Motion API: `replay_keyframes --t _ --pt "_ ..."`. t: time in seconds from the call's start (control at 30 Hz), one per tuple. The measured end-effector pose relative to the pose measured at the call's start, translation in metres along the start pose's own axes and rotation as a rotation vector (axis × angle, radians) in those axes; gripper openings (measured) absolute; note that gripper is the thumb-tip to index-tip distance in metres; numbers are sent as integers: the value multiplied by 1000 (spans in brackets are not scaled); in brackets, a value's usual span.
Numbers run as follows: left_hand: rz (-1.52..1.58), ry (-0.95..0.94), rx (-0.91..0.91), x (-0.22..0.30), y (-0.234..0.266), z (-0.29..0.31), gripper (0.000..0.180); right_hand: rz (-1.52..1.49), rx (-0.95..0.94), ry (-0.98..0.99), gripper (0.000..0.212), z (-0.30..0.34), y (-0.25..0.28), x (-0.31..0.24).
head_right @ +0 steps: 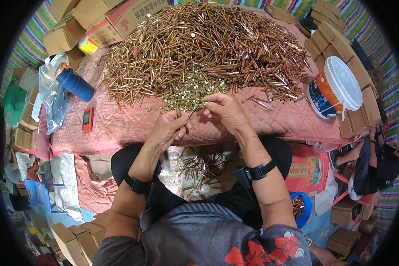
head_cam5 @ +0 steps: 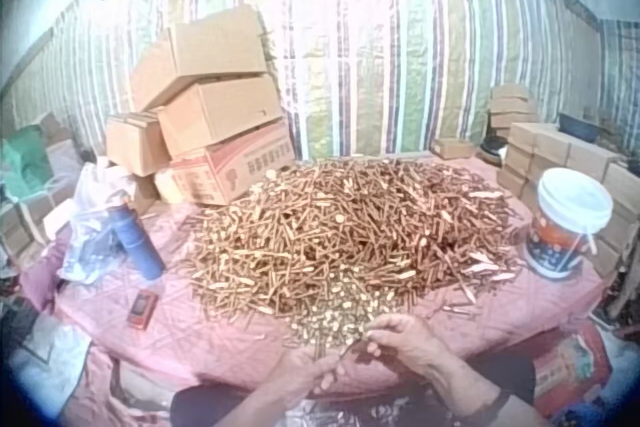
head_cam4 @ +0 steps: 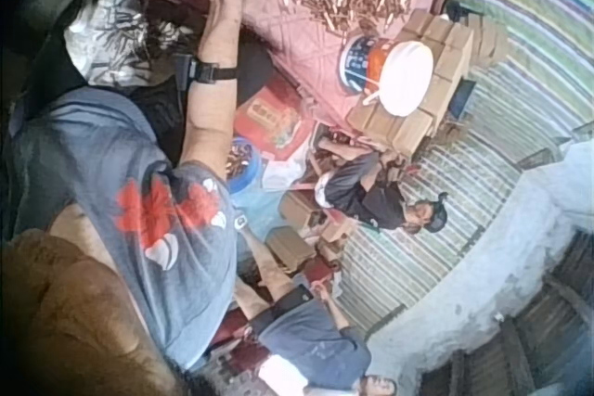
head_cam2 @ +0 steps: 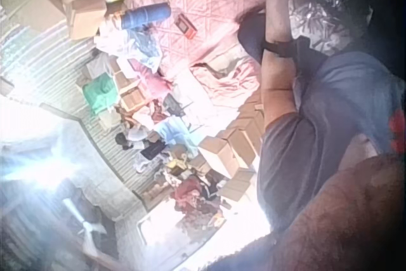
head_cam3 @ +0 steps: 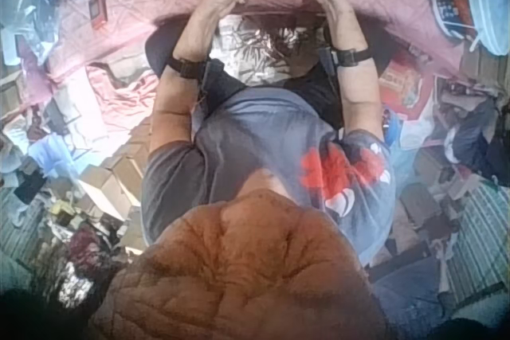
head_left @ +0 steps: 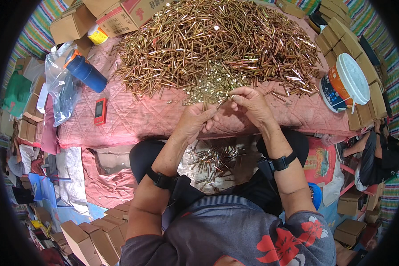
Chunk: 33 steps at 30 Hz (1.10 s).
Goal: Sorting and manual assembly of small metal pins and gold-colored caps.
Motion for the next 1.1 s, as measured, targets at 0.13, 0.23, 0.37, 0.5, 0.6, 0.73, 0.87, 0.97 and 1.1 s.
replay_keyframes --t 0.13,0.23,0.37,0.5,0.6,0.73,0.87,0.97,1.1 --pt "-20 3 -42 2 -3 2 18 30 16 9 17 0 -4 3" --pt "-12 4 -37 0 -4 1 18 11 -7 6 17 0 -5 3" --pt "2 6 -26 0 -3 1 18 -34 -46 -5 17 0 -5 5" --pt "-13 3 -12 -1 -2 1 19 59 -14 24 16 0 -5 5" --pt "-40 6 -21 -3 -1 1 21 112 -22 87 14 3 -8 -2" --pt "-25 32 -73 -4 -4 2 22 198 -29 91 14 7 -9 -7" --pt "-17 32 -77 -4 -6 4 22 236 -57 68 14 9 -11 -11" --pt "48 47 -105 -6 -8 5 22 222 -76 108 13 9 -12 -12" --pt "49 58 -105 -7 -8 5 22 280 -80 125 13 7 -12 -13"
Point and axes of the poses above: each hand's wrist, its own z-axis away from the middle knuckle, its own y-axis out of the back of the hand, x = y × z, the point moved 6 cm from there along -z, towards the middle knuckle, and after that the axes turned 7 degrees about x, right-handed, at the moved point
